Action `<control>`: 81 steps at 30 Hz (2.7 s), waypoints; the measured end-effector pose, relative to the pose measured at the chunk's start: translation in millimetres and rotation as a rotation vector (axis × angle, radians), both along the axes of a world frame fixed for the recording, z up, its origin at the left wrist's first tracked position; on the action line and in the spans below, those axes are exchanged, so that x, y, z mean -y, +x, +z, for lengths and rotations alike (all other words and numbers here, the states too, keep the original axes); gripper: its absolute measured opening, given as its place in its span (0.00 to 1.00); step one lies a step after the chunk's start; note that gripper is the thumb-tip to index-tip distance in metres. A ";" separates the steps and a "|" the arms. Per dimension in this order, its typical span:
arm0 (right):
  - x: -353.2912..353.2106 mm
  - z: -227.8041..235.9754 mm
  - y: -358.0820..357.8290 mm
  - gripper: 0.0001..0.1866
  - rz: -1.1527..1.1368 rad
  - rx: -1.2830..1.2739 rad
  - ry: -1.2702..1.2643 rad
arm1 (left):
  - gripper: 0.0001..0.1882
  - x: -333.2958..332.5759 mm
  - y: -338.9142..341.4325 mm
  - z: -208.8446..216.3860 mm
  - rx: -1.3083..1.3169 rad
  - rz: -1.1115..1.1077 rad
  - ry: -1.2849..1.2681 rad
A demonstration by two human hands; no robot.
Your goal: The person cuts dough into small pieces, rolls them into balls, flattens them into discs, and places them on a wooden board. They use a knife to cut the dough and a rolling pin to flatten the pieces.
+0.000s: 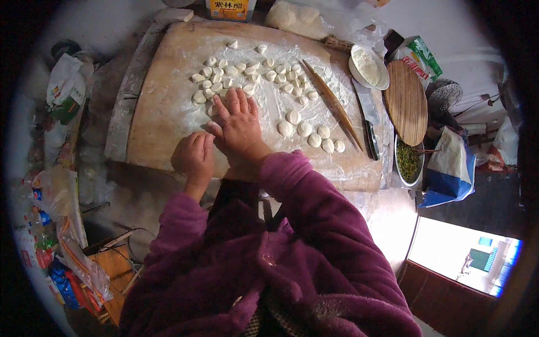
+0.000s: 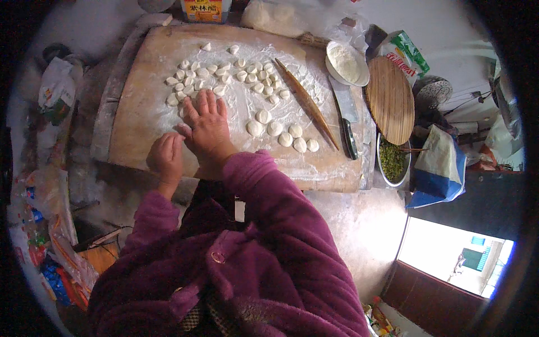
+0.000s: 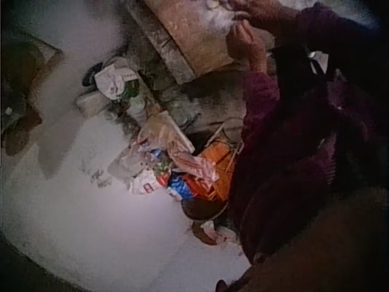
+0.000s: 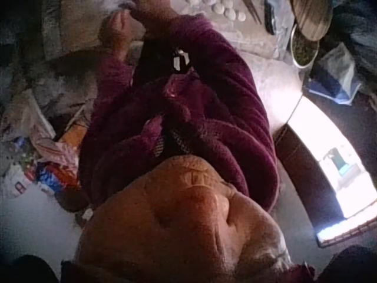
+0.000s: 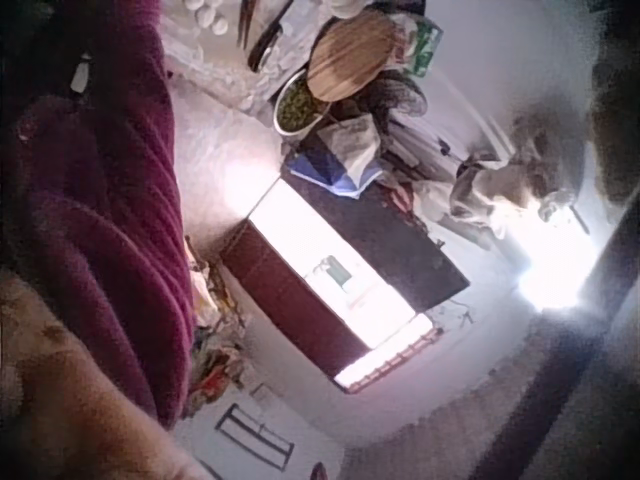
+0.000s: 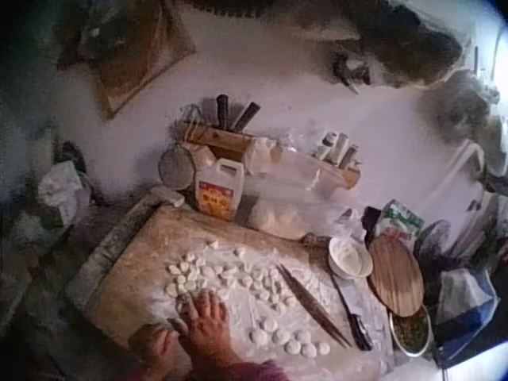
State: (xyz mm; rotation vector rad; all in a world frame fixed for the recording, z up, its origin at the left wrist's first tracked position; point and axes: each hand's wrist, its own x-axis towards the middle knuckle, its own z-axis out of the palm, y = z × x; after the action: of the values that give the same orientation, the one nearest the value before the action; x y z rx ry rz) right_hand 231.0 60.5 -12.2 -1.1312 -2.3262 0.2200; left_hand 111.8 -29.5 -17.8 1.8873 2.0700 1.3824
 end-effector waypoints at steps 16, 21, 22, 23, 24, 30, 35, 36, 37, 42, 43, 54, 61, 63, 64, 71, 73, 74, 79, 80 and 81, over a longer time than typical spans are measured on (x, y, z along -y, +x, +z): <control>-38.4 3.8 96.1 0.20 -0.311 0.089 0.051 | 0.09 1.4 1.7 4.1 -0.106 0.051 -0.072; -50.7 -10.6 40.3 0.20 -0.099 0.026 0.003 | 0.09 2.3 1.3 3.4 -0.024 0.026 -0.001; -51.9 -11.5 31.8 0.20 -0.111 0.109 0.013 | 0.09 3.1 0.9 4.0 -0.049 0.042 -0.008; -49.0 -11.6 27.2 0.17 -0.131 0.073 0.069 | 0.09 4.1 0.3 5.0 -0.062 0.046 -0.036; -46.2 -9.3 26.6 0.16 -0.098 0.074 0.048 | 0.09 4.9 -0.2 6.0 -0.075 0.049 -0.065; 1.4 27.3 72.4 0.13 0.066 0.192 -0.050 | 0.08 2.0 1.2 9.4 0.069 -0.007 -0.008; 24.0 33.9 84.6 0.18 0.075 0.142 -0.160 | 0.08 4.1 2.5 10.3 -0.065 0.052 -0.012; 17.8 30.3 77.8 0.21 -0.020 0.135 -0.227 | 0.07 4.7 2.2 10.3 -0.051 0.046 -0.005; 8.6 25.8 68.7 0.23 -0.023 0.107 -0.076 | 0.07 5.0 1.7 10.2 -0.055 0.040 -0.003; -30.6 -1.0 25.0 0.32 -0.146 0.040 -0.023 | 0.08 2.6 -0.3 9.1 0.059 -0.032 -0.019; -31.0 -5.3 23.1 0.35 -0.130 0.059 -0.030 | 0.08 2.1 -0.3 9.1 0.047 -0.023 -0.026; -50.0 14.7 46.4 0.25 0.075 0.358 0.260 | 0.08 3.4 0.0 10.3 0.023 -0.015 0.016; -59.2 -10.1 22.0 0.13 -0.035 0.095 0.042 | 0.08 2.6 1.2 7.2 -0.006 0.001 -0.019; -56.7 -17.9 9.6 0.12 -0.031 0.070 0.092 | 0.08 3.5 0.6 7.1 -0.042 0.032 -0.014; -53.0 -20.1 8.4 0.12 -0.013 0.085 0.069 | 0.08 4.1 0.4 6.9 -0.039 0.033 -0.008; -8.0 -6.2 66.5 0.07 0.128 0.029 -0.077 | 0.09 2.3 -0.2 1.0 -0.019 0.021 0.006; -9.1 4.2 82.3 0.07 0.117 0.104 -0.161 | 0.09 1.5 0.0 0.2 -0.022 0.019 0.000; -11.9 8.6 85.6 0.08 0.071 0.117 -0.170 | 0.09 1.2 -0.3 0.3 -0.020 0.011 -0.009; -39.1 17.0 64.8 0.18 0.043 0.138 -0.040 | 0.08 1.4 -2.4 2.4 0.020 -0.026 -0.017; -43.8 14.7 56.5 0.20 0.052 0.126 0.037 | 0.08 1.7 -2.6 2.5 0.036 -0.029 -0.014; -52.7 11.9 46.1 0.22 0.072 0.151 0.088 | 0.08 2.0 -3.6 2.6 0.056 -0.044 -0.032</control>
State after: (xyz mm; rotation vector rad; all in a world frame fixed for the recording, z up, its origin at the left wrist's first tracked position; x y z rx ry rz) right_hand 277.1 113.2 -0.3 -1.0540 -2.4857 0.0590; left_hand 108.2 -31.6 -15.2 1.8474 2.0012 1.3676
